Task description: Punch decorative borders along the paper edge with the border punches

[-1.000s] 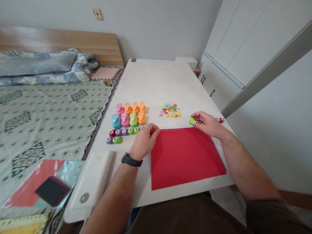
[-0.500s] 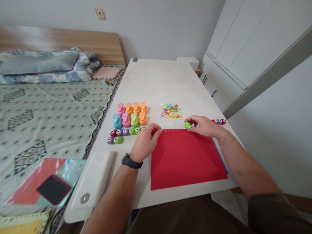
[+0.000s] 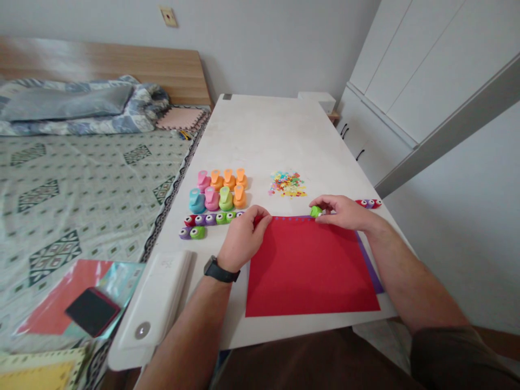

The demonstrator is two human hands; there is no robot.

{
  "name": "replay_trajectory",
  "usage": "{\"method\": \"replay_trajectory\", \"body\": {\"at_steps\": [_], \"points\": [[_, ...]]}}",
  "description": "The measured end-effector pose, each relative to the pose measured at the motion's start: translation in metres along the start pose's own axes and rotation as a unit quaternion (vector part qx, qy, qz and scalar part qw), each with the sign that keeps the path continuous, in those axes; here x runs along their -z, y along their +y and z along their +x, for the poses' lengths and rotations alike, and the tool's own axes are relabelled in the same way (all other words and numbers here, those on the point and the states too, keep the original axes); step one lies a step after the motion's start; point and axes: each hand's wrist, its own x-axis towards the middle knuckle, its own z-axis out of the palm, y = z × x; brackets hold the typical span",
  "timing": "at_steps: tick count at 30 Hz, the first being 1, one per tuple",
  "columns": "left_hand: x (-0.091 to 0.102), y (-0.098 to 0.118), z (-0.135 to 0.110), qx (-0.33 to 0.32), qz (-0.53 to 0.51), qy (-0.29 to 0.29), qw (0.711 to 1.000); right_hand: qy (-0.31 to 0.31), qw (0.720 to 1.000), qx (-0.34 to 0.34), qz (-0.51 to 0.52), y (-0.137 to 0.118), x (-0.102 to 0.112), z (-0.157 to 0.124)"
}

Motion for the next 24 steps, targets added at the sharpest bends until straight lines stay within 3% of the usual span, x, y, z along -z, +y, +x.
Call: {"method": "replay_trajectory", "body": {"at_steps": [24], "points": [[0.001,0.003,-0.001,0.003,0.002,0.0,1.0,0.018,0.999,-0.004,0.05,0.008,-0.012,-0.001]]}}
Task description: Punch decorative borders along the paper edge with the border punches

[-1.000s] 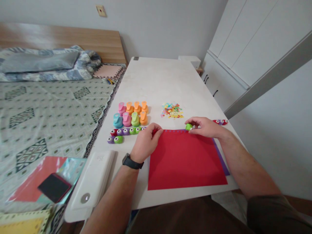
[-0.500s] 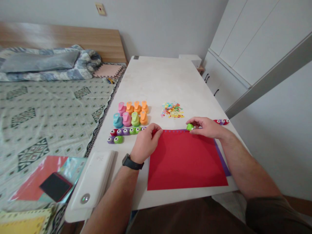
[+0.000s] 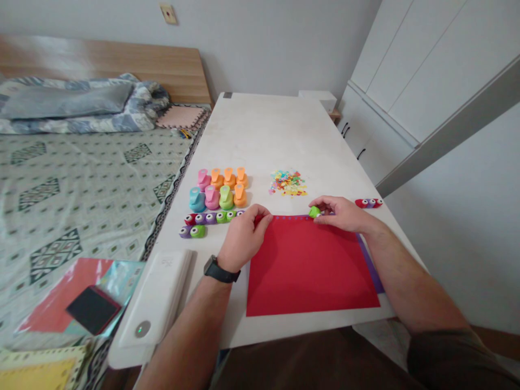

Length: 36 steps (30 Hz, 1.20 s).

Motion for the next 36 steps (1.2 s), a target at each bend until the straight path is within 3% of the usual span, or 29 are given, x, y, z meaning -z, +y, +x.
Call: {"method": "replay_trajectory", "body": {"at_steps": [9,36], "points": [[0.0,-0.001,0.0,-0.003,-0.001,-0.002,1.0,0.02,1.0,-0.009,0.005,0.003,0.0,0.001],[-0.001,0.0,0.001,-0.006,-0.01,-0.001,1.0,-0.102,0.994,0.003,-0.031,-0.006,0.0,-0.002]]}}
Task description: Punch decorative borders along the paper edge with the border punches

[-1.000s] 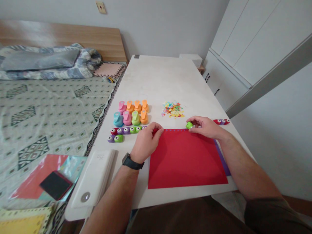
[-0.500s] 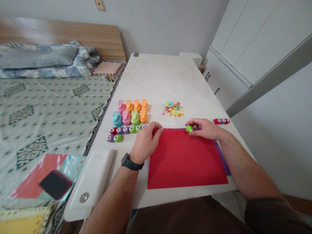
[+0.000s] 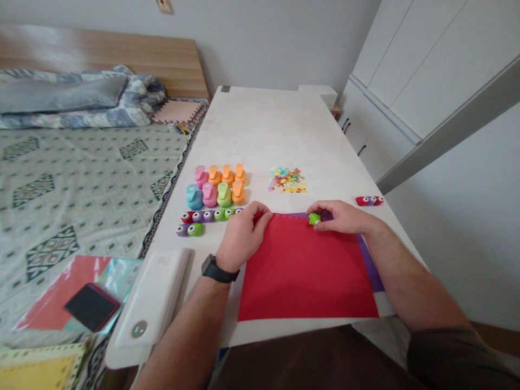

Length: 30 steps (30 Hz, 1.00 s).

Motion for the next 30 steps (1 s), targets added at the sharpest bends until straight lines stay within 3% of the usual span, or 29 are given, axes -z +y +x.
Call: {"method": "replay_trajectory", "body": {"at_steps": [8,30], "points": [[-0.0015,-0.0028,0.0008,-0.001,-0.004,-0.005,1.0,-0.036,0.999,-0.022,-0.029,-0.0038,-0.0006,-0.0038],[-0.0016,-0.0016,0.0006,-0.006,0.004,-0.012,1.0,-0.018,0.999,-0.032,0.007,-0.0018,-0.0074,-0.0064]]}}
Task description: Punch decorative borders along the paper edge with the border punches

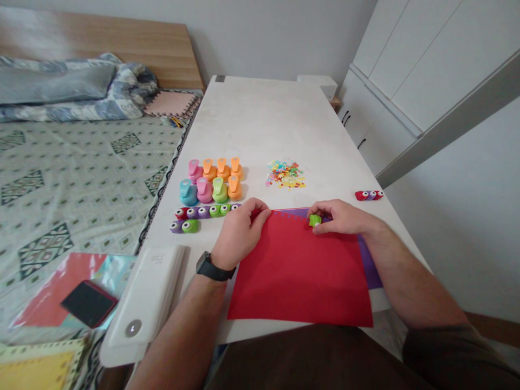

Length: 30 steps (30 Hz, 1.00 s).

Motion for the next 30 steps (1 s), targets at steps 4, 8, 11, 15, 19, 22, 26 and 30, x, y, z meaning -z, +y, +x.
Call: {"method": "replay_trajectory", "body": {"at_steps": [4,8,11,15,19,22,26,30], "points": [[-0.001,0.0,0.0,0.002,-0.002,-0.002,1.0,0.0,1.0,-0.003,-0.004,-0.002,-0.001,0.0],[-0.001,0.001,0.0,0.003,0.002,-0.001,1.0,0.005,1.0,-0.01,0.001,-0.003,-0.003,0.0],[0.0,0.002,0.0,0.0,0.002,-0.001,1.0,0.015,1.0,-0.021,-0.001,-0.003,-0.005,0.001],[0.001,0.003,-0.001,0.001,0.004,-0.003,1.0,0.021,0.999,-0.025,-0.012,-0.003,-0.007,0.002],[0.001,0.004,-0.001,0.001,0.008,-0.004,1.0,0.028,0.999,-0.027,-0.023,-0.004,-0.009,0.002],[0.001,0.004,-0.001,0.002,0.013,-0.005,1.0,0.031,0.999,-0.029,-0.029,-0.004,-0.01,0.003],[0.001,0.005,-0.001,0.004,0.014,-0.006,1.0,0.035,0.998,-0.035,-0.035,-0.004,-0.011,0.004],[0.001,0.004,-0.001,0.003,0.015,-0.005,1.0,0.042,0.998,-0.034,-0.044,-0.006,-0.012,0.004]]}}
